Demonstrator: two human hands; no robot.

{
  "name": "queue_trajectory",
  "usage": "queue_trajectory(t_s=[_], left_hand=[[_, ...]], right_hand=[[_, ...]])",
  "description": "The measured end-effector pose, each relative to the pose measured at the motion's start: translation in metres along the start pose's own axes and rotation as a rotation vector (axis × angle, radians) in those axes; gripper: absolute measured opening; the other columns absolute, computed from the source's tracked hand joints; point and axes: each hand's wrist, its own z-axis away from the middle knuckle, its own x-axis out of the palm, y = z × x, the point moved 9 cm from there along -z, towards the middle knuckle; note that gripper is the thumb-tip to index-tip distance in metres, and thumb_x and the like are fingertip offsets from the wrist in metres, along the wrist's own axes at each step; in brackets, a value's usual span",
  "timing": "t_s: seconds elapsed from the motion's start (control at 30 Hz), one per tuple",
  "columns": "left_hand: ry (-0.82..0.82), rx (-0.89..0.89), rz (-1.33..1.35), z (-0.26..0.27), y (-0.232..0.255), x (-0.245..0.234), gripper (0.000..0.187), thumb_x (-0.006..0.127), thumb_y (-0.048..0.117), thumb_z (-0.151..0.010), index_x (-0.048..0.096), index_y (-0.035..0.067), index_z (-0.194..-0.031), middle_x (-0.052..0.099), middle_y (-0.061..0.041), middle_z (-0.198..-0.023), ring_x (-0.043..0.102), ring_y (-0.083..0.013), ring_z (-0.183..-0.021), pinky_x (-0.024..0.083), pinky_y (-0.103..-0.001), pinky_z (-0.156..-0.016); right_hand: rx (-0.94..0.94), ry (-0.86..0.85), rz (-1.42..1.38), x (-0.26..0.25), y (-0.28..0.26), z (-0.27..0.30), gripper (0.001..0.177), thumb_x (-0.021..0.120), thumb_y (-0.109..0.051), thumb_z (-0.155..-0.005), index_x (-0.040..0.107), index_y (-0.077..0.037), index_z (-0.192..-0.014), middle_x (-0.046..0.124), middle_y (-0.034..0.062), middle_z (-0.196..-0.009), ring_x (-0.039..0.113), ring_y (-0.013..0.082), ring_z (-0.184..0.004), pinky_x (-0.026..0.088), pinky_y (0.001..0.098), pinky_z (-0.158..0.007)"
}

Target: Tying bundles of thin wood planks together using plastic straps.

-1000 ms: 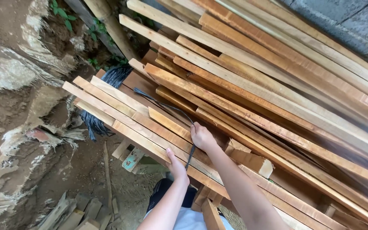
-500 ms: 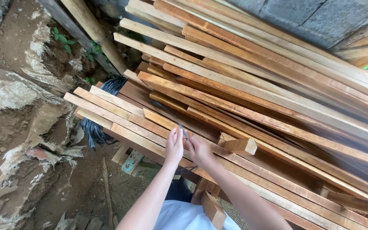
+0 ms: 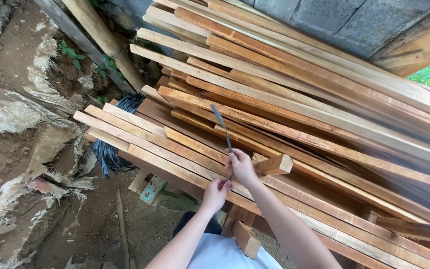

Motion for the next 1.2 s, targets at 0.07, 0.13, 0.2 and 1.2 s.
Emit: queue_trajectory(t_s=[0.07, 0.13, 0.2, 1.2], left_hand=[[0.035, -0.035, -0.017, 0.007, 0.007, -0.018, 0.019, 0.069, 0.034, -0.097, 0.078, 0.019, -0.103, 0.080, -0.002, -0.084, 0.076, -0.0165, -0.086, 0.059, -0.030, -0.074], [0.068, -0.082, -0.037, 0.015, -0.002, -0.037, 0.025, 0.064, 0.040, -0.099, 0.079, 0.020, -0.102, 0.080, -0.002, -0.086, 0.077, -0.0202, -0.091, 0.059, -0.033, -0.077], [0.253, -0.181, 0.214, 0.018, -0.024, -0.064, 0.030, 0.062, 0.039, -0.099, 0.074, 0.015, -0.085, 0.075, -0.003, -0.069, 0.072, -0.0147, -0.069, 0.052, -0.028, -0.059], [0.327, -0.763, 1.164, -0.024, -0.088, -0.031, 0.053, 0.035, 0.042, -0.105, 0.049, 0.007, -0.143, 0.057, -0.017, -0.134, 0.059, -0.0404, -0.118, 0.044, -0.056, -0.105]], right_hand=[[-0.011, 0.063, 0.187, -0.018, 0.014, -0.023, 0.027, 0.053, -0.008, -0.102, 0.074, -0.009, -0.120, 0.068, 0.0011, -0.074, 0.067, 0.0121, -0.065, 0.054, 0.0241, -0.061], [-0.015, 0.124, 0.372, -0.027, 0.008, -0.028, 0.028, 0.056, -0.012, -0.101, 0.077, -0.017, -0.119, 0.070, -0.0005, -0.076, 0.065, 0.0103, -0.071, 0.051, 0.0242, -0.066], [0.096, 0.071, 0.719, -0.028, -0.012, -0.026, 0.030, 0.055, -0.028, -0.102, 0.067, -0.029, -0.129, 0.078, -0.0083, -0.091, 0.074, 0.0141, -0.096, 0.057, 0.0336, -0.087], [0.763, -0.730, 0.782, 0.052, -0.058, -0.034, 0.120, 0.032, -0.094, -0.078, 0.039, -0.004, -0.157, 0.028, 0.0153, -0.168, 0.019, 0.0289, -0.158, 0.010, 0.0432, -0.133]])
